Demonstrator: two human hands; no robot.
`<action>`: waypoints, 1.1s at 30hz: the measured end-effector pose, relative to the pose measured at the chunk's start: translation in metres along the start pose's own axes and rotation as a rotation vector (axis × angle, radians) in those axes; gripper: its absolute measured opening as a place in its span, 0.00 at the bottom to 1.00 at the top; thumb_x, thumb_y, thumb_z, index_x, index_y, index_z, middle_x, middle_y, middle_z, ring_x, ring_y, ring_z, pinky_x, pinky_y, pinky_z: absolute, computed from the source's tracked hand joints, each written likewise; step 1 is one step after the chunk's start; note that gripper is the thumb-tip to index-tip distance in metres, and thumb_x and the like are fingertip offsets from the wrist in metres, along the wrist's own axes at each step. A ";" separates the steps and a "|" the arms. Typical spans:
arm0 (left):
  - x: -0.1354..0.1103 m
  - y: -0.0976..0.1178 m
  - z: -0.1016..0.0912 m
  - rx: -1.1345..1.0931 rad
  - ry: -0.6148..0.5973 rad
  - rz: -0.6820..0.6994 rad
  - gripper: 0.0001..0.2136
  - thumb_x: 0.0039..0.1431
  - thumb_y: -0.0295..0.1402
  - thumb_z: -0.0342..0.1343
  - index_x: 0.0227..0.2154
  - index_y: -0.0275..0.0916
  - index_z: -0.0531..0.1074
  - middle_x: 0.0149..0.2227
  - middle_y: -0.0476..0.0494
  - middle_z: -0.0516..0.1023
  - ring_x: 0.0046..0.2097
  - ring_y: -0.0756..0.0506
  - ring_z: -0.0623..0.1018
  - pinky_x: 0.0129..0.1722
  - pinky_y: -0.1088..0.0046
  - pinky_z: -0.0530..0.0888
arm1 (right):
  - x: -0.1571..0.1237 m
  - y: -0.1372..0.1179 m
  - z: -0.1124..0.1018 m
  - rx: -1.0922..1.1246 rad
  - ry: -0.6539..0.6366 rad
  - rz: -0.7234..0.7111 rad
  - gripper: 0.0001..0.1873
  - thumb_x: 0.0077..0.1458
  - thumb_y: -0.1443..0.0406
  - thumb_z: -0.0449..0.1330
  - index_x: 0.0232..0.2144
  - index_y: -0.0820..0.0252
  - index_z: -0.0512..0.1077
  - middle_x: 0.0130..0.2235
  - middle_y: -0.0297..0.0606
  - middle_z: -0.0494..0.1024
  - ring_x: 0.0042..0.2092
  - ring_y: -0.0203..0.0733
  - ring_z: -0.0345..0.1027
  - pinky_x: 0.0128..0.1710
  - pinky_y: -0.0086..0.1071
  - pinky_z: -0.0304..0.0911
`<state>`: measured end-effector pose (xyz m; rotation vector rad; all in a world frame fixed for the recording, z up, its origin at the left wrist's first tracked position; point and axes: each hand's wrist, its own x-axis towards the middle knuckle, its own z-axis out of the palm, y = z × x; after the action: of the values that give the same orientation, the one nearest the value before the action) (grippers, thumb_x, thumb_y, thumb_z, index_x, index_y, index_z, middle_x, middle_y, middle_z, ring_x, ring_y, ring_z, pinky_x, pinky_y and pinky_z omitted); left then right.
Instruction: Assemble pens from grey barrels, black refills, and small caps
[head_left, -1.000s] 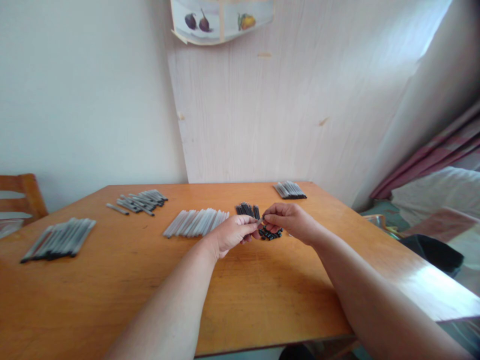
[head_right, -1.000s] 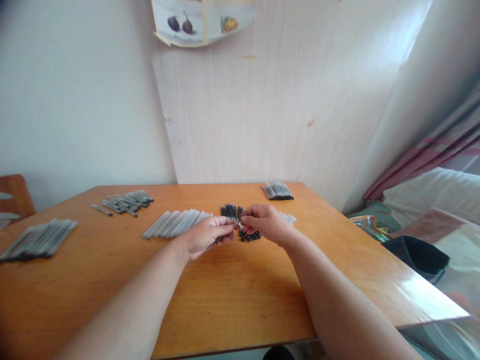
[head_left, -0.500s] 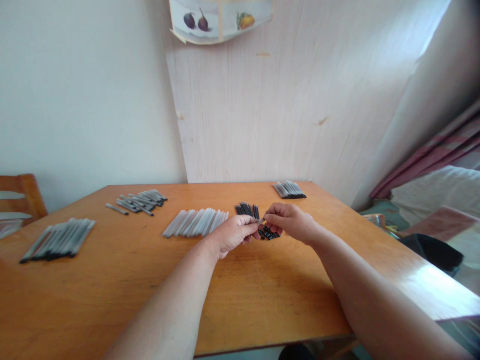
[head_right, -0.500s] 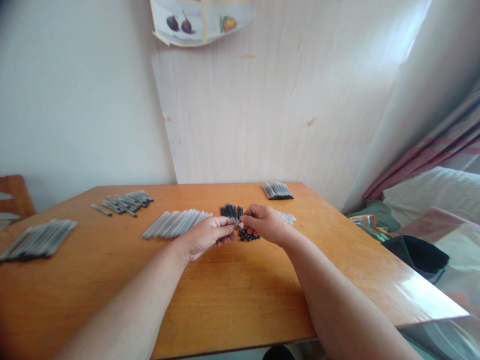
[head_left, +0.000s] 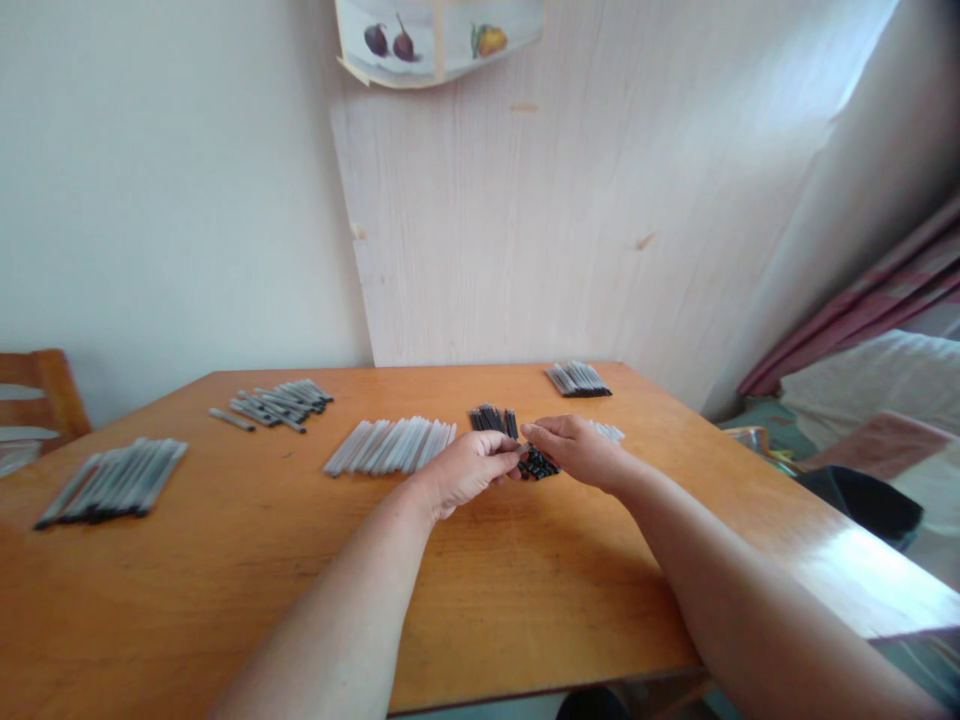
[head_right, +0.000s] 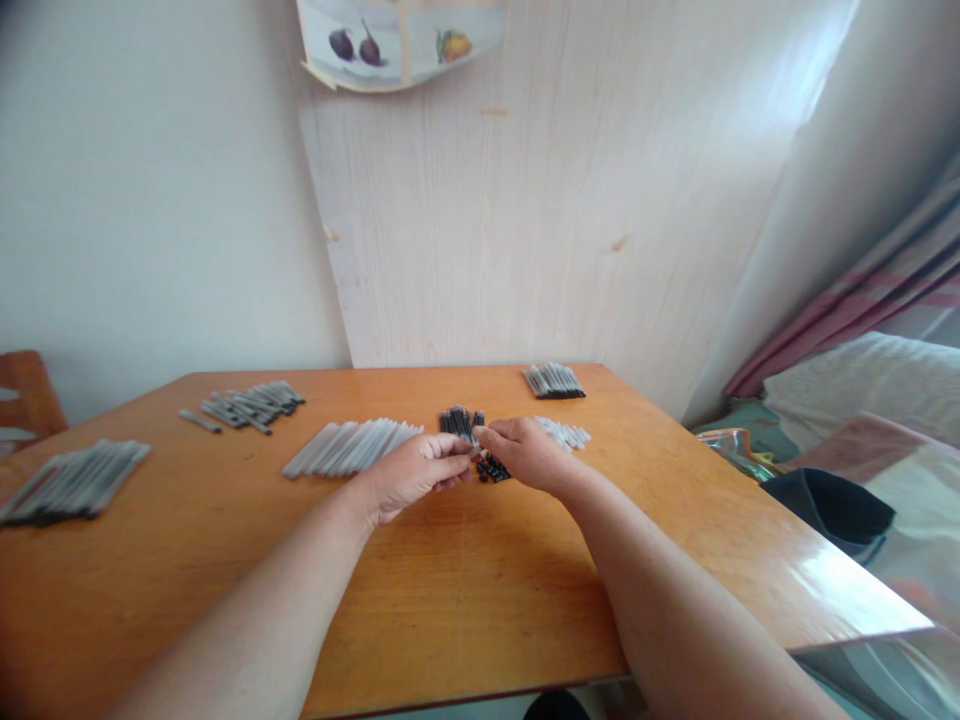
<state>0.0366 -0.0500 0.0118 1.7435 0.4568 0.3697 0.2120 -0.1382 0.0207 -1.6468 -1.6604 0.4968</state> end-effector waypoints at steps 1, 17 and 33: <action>0.000 0.000 0.000 -0.007 0.004 -0.002 0.15 0.54 0.41 0.58 0.38 0.34 0.74 0.32 0.44 0.76 0.29 0.52 0.68 0.32 0.74 0.62 | 0.000 0.001 0.000 0.007 -0.002 0.004 0.25 0.58 0.48 0.48 0.20 0.58 0.63 0.20 0.32 0.62 0.23 0.33 0.54 0.22 0.28 0.49; 0.003 -0.003 -0.003 -0.039 -0.001 -0.015 0.14 0.55 0.40 0.56 0.39 0.35 0.74 0.31 0.44 0.76 0.28 0.52 0.67 0.31 0.74 0.61 | -0.003 0.002 -0.003 0.120 0.051 0.034 0.16 0.57 0.53 0.54 0.29 0.59 0.68 0.24 0.33 0.70 0.25 0.33 0.61 0.24 0.27 0.56; 0.002 -0.003 -0.002 -0.033 0.015 -0.018 0.15 0.55 0.40 0.56 0.41 0.35 0.74 0.32 0.43 0.77 0.28 0.52 0.68 0.32 0.74 0.61 | 0.001 0.002 -0.002 0.050 0.091 0.041 0.27 0.59 0.46 0.45 0.21 0.58 0.64 0.20 0.32 0.64 0.23 0.33 0.56 0.23 0.28 0.52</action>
<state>0.0368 -0.0470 0.0092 1.7045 0.4741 0.3759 0.2153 -0.1379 0.0207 -1.6454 -1.5396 0.4728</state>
